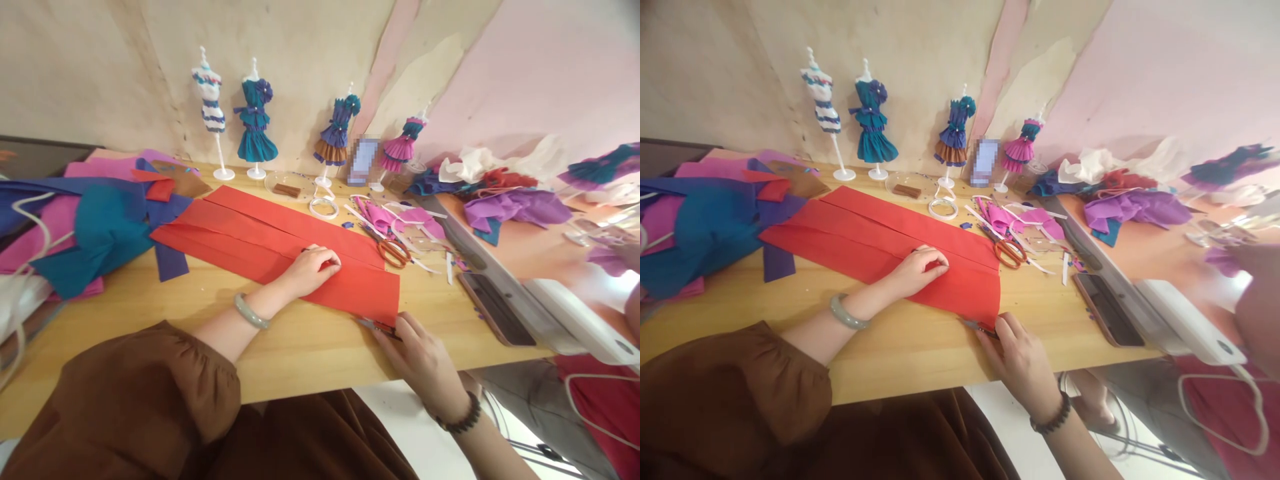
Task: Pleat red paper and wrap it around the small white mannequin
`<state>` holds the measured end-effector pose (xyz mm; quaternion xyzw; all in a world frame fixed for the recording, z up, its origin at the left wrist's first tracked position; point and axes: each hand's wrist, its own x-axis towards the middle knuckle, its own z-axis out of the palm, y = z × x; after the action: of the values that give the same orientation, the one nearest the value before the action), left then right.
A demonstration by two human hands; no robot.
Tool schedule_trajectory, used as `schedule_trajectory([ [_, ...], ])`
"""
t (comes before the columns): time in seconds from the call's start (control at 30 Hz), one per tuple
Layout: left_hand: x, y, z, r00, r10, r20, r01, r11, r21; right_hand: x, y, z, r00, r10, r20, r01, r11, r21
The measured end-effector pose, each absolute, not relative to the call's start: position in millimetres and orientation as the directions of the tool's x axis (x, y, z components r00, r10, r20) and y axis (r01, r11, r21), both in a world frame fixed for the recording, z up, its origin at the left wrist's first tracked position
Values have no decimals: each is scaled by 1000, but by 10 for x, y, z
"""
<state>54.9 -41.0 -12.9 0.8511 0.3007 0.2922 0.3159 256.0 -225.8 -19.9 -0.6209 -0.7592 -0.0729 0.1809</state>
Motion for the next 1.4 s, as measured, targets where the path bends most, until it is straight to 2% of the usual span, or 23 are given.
schedule_trajectory([
  [0.13,563,-421,-138,672,673,309,340,-652,678,2546,-2208,-197,-198,927,318,955,256,-152],
  [0.27,562,-436,-158,687,650,324,375,-700,608,2538,-2153,-209,-214,915,341,945,283,-165],
  [0.33,545,-457,-159,687,629,365,399,-745,534,2548,-2141,-221,-224,913,342,942,293,-166],
  [0.43,511,-508,-150,730,530,431,398,-843,362,2577,-2154,-243,-227,916,331,937,298,-184],
  [0.53,492,-553,-145,826,424,371,342,-901,268,2597,-2183,-262,-220,925,310,931,294,-216],
  [0.7,501,-549,-170,880,398,261,320,-900,295,2577,-2183,-278,-217,934,284,921,292,-257],
  [1.4,523,-488,-198,870,452,198,356,-853,383,2547,-2148,-369,-234,893,384,934,316,-166],
])
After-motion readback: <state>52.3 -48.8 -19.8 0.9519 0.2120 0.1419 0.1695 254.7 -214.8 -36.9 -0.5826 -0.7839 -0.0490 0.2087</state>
